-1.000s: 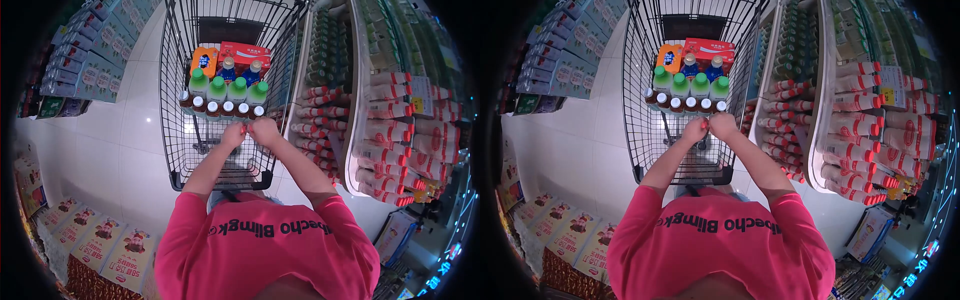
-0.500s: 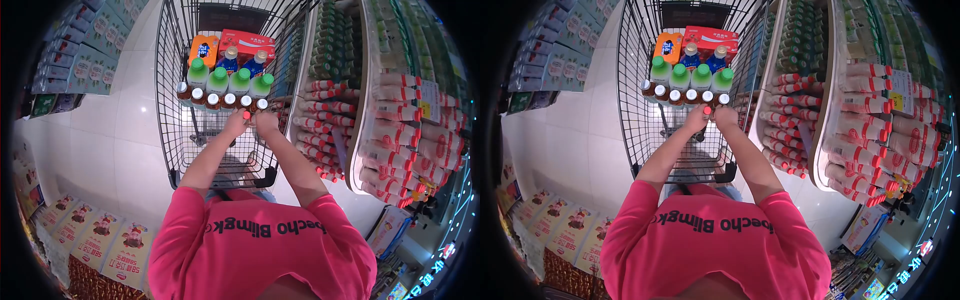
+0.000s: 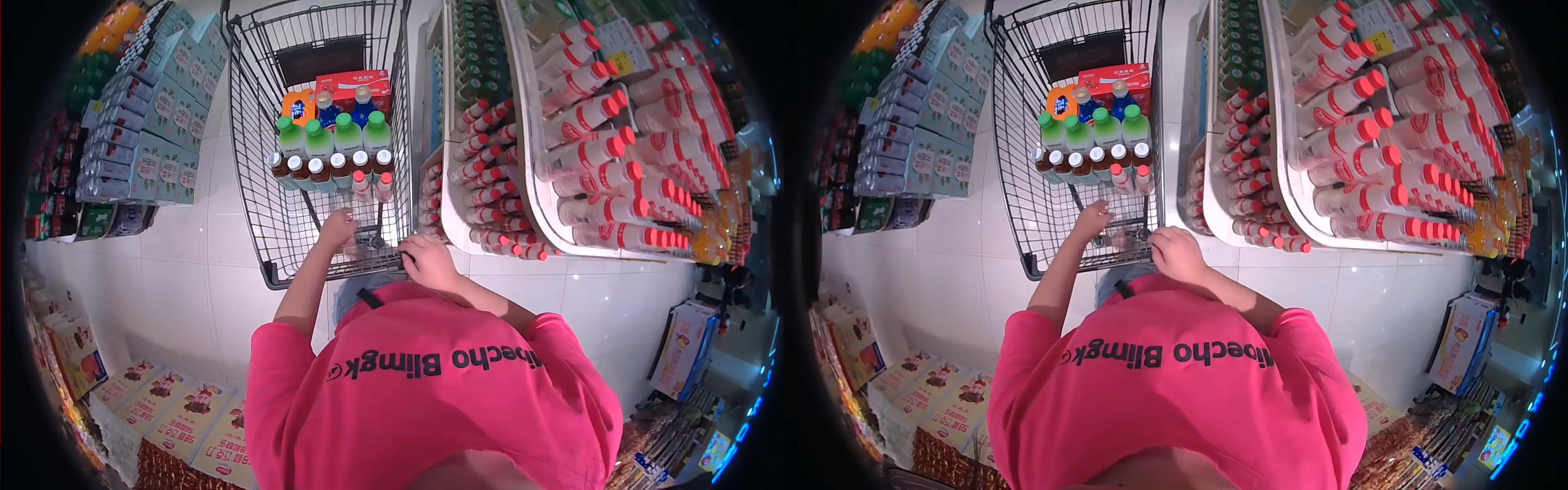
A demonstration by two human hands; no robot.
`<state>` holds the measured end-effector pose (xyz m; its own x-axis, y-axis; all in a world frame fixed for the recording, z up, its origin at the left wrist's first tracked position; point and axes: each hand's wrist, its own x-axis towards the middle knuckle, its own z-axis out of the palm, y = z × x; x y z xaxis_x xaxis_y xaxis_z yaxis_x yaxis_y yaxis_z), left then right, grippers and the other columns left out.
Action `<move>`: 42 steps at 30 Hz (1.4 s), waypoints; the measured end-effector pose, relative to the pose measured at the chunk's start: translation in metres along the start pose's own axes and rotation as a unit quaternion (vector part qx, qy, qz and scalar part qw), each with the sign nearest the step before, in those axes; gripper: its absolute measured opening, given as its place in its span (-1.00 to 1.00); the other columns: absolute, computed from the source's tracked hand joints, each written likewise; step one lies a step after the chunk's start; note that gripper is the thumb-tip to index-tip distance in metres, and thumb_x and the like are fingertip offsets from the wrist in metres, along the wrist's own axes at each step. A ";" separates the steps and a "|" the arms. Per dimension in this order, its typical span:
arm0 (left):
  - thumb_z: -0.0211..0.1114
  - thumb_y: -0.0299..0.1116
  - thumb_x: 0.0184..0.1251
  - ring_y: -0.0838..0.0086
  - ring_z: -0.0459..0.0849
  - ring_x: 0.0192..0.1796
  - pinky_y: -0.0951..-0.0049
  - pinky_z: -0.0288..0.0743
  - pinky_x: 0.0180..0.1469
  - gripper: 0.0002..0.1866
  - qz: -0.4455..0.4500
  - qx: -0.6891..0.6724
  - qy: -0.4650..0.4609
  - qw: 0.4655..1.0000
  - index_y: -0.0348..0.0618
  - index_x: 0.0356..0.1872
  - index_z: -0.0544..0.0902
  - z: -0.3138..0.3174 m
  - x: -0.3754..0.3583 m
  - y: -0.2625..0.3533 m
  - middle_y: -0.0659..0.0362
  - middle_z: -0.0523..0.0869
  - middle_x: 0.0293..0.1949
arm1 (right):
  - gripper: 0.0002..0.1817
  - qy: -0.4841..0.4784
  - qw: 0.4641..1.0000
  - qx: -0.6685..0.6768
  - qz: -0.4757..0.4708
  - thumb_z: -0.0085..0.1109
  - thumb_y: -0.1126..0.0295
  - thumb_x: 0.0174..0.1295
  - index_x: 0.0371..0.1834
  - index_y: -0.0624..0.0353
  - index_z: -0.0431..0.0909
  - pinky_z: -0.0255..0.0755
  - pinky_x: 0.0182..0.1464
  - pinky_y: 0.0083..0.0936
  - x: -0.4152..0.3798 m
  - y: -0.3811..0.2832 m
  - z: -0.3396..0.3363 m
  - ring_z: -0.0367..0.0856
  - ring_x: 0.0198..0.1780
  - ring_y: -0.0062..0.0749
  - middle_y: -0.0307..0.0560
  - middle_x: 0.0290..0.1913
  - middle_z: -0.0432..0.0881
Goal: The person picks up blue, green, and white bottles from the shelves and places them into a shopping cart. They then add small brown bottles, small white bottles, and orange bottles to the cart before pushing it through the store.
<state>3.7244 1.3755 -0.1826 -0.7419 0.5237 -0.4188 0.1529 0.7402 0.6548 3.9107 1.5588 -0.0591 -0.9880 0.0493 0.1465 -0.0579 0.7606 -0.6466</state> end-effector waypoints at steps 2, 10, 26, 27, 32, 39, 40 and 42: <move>0.30 -0.09 0.09 0.20 0.67 -0.11 0.32 0.51 -0.07 -0.46 0.003 -0.034 -0.043 0.998 -0.28 0.03 0.56 0.000 -0.044 0.023 -0.07 0.68 -0.16 | -0.82 0.005 0.999 -0.003 0.035 0.13 0.43 0.00 -0.30 0.15 0.61 0.45 -0.09 -0.28 -0.039 0.021 -0.014 0.56 -0.16 -0.16 -0.10 -0.24 0.59; 0.15 -0.04 0.24 0.24 0.71 -0.25 0.33 0.51 -0.17 -0.56 -0.005 0.066 -0.024 0.998 -0.23 -0.11 0.64 0.039 -0.112 0.070 0.03 0.73 -0.35 | -0.78 0.036 0.960 -0.043 0.275 0.16 0.36 -0.02 -0.29 0.14 0.62 0.49 -0.13 -0.24 -0.167 0.112 -0.042 0.61 -0.19 -0.10 0.00 -0.26 0.62; 0.29 -0.24 0.13 0.12 0.59 -0.02 0.28 0.46 0.04 -0.61 0.088 0.076 0.052 0.992 -0.24 -0.06 0.61 0.047 -0.147 0.104 -0.09 0.61 -0.11 | -0.52 -0.033 0.912 -0.288 0.289 0.14 0.25 0.12 0.12 0.11 0.35 0.40 0.04 -0.21 -0.172 0.208 -0.057 0.48 0.05 -0.17 0.03 -0.04 0.45; 0.29 -0.28 0.12 0.11 0.59 -0.03 0.28 0.45 0.04 -0.65 0.088 0.076 0.068 0.991 -0.25 -0.10 0.62 0.048 -0.147 0.106 -0.07 0.61 -0.13 | -0.58 -0.066 0.903 -0.287 0.313 0.10 0.27 0.15 0.08 0.11 0.37 0.41 0.03 -0.22 -0.168 0.215 -0.058 0.48 0.05 -0.17 0.03 -0.03 0.46; 0.29 -0.38 0.10 0.15 0.58 -0.06 0.29 0.44 0.01 -0.71 0.135 0.053 0.110 0.983 -0.24 -0.13 0.61 0.050 -0.149 0.114 -0.02 0.60 -0.15 | -0.76 -0.089 0.894 -0.204 0.388 -0.03 0.33 0.22 -0.08 0.16 0.41 0.52 -0.07 -0.20 -0.171 0.240 -0.049 0.55 0.03 -0.08 0.04 -0.02 0.50; 0.18 -0.53 0.10 0.40 0.57 -0.28 0.47 0.49 -0.21 -0.72 0.205 0.000 0.111 0.972 -0.24 -0.10 0.59 0.066 -0.136 0.151 0.08 0.55 -0.26 | -0.74 -0.039 0.916 -0.155 0.368 0.06 0.28 0.14 -0.20 0.21 0.46 0.52 -0.11 -0.18 -0.187 0.240 -0.049 0.62 -0.13 0.00 0.16 -0.14 0.57; 0.18 -0.53 0.11 0.41 0.57 -0.29 0.47 0.49 -0.21 -0.72 0.214 0.015 0.081 0.973 -0.24 -0.10 0.59 0.068 -0.130 0.160 0.08 0.55 -0.27 | -0.74 0.007 0.918 -0.126 0.376 0.08 0.26 0.11 -0.22 0.21 0.47 0.51 -0.12 -0.19 -0.192 0.236 -0.049 0.62 -0.15 0.00 0.15 -0.18 0.58; 0.18 -0.52 0.11 0.41 0.57 -0.31 0.47 0.48 -0.23 -0.71 0.230 0.042 0.018 0.972 -0.23 -0.10 0.59 0.076 -0.119 0.179 0.09 0.55 -0.29 | -0.72 0.097 0.913 -0.072 0.391 0.13 0.23 0.07 -0.27 0.21 0.49 0.50 -0.14 -0.19 -0.210 0.221 -0.047 0.62 -0.19 -0.01 0.14 -0.26 0.60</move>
<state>3.8894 1.4778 -0.0637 -0.6048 0.7934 -0.0698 0.5261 0.4637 0.7129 4.1126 1.7473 -0.1973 -0.6747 0.7164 -0.1776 0.6865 0.5206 -0.5077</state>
